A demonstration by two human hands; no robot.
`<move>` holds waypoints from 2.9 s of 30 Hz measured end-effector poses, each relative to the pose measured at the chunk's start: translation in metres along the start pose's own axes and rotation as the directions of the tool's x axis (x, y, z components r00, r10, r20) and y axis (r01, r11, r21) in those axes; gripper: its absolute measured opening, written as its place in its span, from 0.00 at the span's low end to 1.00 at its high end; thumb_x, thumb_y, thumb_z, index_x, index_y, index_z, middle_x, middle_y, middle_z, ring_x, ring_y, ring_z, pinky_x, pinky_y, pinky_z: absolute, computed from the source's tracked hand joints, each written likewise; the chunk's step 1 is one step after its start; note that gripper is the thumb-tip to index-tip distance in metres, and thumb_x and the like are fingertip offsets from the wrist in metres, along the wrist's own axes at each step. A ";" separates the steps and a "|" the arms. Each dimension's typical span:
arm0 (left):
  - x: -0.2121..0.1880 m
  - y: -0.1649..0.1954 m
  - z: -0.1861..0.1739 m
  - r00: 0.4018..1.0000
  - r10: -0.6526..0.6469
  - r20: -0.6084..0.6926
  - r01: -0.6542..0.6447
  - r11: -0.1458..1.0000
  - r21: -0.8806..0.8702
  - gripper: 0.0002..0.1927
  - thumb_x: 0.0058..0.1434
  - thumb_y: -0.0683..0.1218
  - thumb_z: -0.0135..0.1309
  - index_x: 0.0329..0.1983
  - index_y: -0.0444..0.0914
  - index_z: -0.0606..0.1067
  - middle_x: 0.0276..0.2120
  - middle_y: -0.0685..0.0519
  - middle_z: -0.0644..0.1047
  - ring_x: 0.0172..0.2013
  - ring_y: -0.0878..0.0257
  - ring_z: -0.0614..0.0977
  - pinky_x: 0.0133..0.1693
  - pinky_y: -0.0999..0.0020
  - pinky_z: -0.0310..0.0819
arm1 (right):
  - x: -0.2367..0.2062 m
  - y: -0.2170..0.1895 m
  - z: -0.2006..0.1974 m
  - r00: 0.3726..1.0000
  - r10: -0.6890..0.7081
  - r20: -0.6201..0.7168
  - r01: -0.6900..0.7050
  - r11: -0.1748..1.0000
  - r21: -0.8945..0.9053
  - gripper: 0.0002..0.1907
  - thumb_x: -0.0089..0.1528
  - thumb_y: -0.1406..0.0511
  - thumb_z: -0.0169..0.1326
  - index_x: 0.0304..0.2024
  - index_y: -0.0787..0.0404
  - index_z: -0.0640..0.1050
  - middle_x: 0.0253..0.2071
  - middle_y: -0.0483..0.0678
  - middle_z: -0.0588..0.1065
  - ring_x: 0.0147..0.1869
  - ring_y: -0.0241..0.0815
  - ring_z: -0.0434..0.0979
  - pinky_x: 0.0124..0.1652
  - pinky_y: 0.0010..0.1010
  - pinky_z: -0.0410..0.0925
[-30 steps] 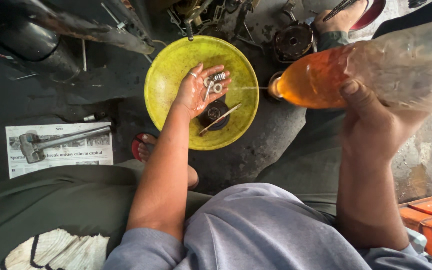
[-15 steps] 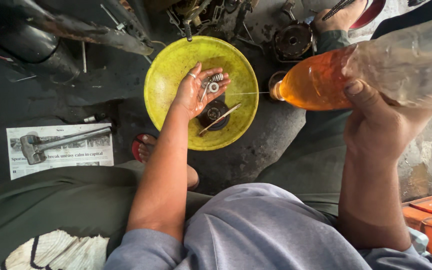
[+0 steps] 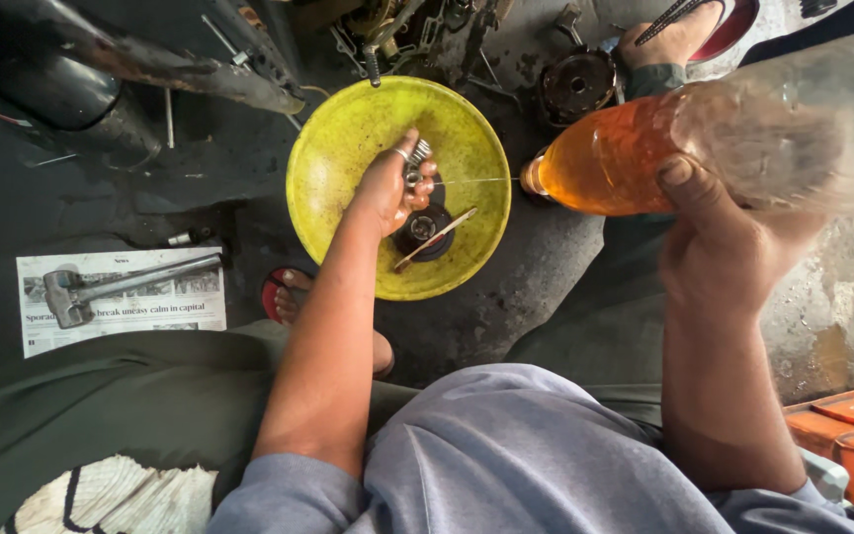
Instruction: The person sits on the floor and cleans disassembled motorcycle engine parts. They pour an orange liquid from a plastic bottle onto small metal components and a gear, then scrub them with a toothbrush over a yellow basin. The person places cleaned parts onto a newspaper and repeats the process on additional components.
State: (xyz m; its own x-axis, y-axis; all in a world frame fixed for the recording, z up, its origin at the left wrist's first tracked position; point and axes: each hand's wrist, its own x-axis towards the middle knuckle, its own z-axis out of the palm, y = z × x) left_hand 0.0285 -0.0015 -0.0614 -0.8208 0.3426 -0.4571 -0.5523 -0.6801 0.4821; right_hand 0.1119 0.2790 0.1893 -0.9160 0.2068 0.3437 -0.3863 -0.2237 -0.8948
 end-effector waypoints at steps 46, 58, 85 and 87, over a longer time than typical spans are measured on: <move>-0.006 0.005 0.032 0.965 0.161 -0.207 -0.111 0.966 0.235 0.17 0.59 0.54 0.66 0.31 0.40 0.73 0.23 0.59 0.67 0.23 0.71 0.67 0.24 0.75 0.61 | -0.002 0.009 0.010 0.996 -0.006 -0.087 0.008 1.000 0.025 0.32 0.63 0.81 0.67 0.64 0.70 0.65 0.50 0.55 0.74 0.53 0.48 0.77 0.59 0.36 0.72; -0.007 0.005 0.022 0.993 0.122 0.007 -0.118 0.943 0.312 0.21 0.62 0.50 0.63 0.52 0.32 0.80 0.36 0.56 0.76 0.26 0.73 0.67 0.24 0.76 0.58 | -0.004 0.013 0.007 0.996 -0.063 -0.070 0.065 0.998 0.014 0.32 0.66 0.81 0.69 0.65 0.72 0.65 0.49 0.53 0.73 0.53 0.47 0.76 0.60 0.35 0.71; -0.018 0.005 0.046 0.988 0.102 -0.118 -0.028 0.859 0.511 0.16 0.67 0.52 0.59 0.48 0.35 0.84 0.19 0.61 0.65 0.17 0.72 0.59 0.19 0.76 0.52 | -0.003 0.016 0.002 0.992 -0.090 -0.083 0.088 0.996 -0.024 0.32 0.66 0.81 0.69 0.65 0.71 0.65 0.52 0.53 0.73 0.56 0.47 0.76 0.63 0.36 0.69; -0.019 0.006 0.049 0.988 0.117 -0.105 -0.044 0.847 0.529 0.15 0.64 0.49 0.60 0.48 0.36 0.84 0.20 0.63 0.67 0.18 0.74 0.61 0.19 0.77 0.55 | -0.003 0.016 0.002 0.993 -0.086 -0.079 0.084 0.996 -0.026 0.32 0.66 0.81 0.69 0.65 0.71 0.65 0.52 0.54 0.73 0.56 0.47 0.76 0.63 0.36 0.69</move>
State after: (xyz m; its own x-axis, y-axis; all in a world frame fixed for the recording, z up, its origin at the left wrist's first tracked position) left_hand 0.0339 0.0192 -0.0133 -0.8598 0.1907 -0.4737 -0.5091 -0.2485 0.8240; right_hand 0.1083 0.2729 0.1743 -0.8682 0.2993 0.3957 -0.4588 -0.1807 -0.8700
